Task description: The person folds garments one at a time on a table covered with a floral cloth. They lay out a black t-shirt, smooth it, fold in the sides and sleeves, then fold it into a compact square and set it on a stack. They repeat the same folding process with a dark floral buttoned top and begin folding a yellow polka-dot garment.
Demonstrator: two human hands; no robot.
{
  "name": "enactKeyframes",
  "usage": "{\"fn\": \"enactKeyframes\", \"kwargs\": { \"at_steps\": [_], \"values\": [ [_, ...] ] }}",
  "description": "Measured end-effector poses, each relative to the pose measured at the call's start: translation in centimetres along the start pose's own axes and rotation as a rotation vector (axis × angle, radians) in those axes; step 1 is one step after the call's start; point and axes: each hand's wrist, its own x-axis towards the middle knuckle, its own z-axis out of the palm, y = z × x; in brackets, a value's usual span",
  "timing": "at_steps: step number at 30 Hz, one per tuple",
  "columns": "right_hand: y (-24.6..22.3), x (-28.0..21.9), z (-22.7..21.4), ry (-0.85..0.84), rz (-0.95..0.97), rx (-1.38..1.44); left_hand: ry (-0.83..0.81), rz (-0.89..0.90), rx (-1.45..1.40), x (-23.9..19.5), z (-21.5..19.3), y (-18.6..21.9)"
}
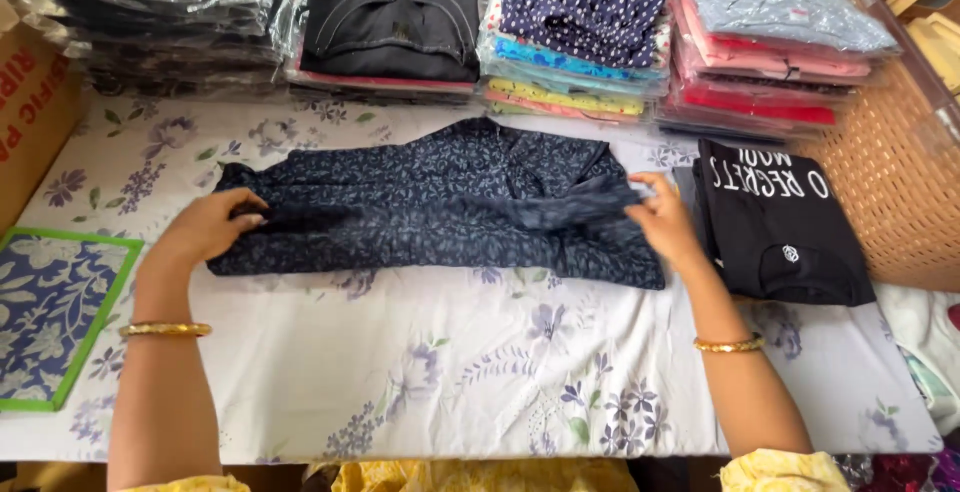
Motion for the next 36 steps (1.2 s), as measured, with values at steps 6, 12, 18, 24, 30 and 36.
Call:
{"fn": "enactKeyframes", "kwargs": {
  "at_steps": [6, 12, 18, 24, 30, 36],
  "values": [
    [-0.4, -3.8, -1.1, -0.296, 0.108, 0.216, 0.145, 0.054, -0.123, -3.8, 0.8, 0.0],
    [0.2, -5.6, -1.7, -0.268, 0.114, 0.302, 0.327, 0.086, -0.33, -6.2, 2.0, -1.9],
    [0.2, -6.7, -3.0, -0.16, 0.123, 0.206, 0.301, 0.002, -0.555, -7.8, 2.0, -4.1],
    [-2.7, -9.2, -3.1, -0.184, 0.118, -0.301, 0.182, -0.144, -0.31, -9.9, 1.6, -1.7],
    [-6.5, -9.7, -4.0, -0.381, 0.207, -0.577, 0.049, -0.254, -0.1, -10.3, 1.1, 0.0],
    [-7.7, -4.3, 1.1, -0.031, -0.219, -0.221, 0.563, 0.514, 0.085, -8.2, 3.8, 11.1]
  ]
}}
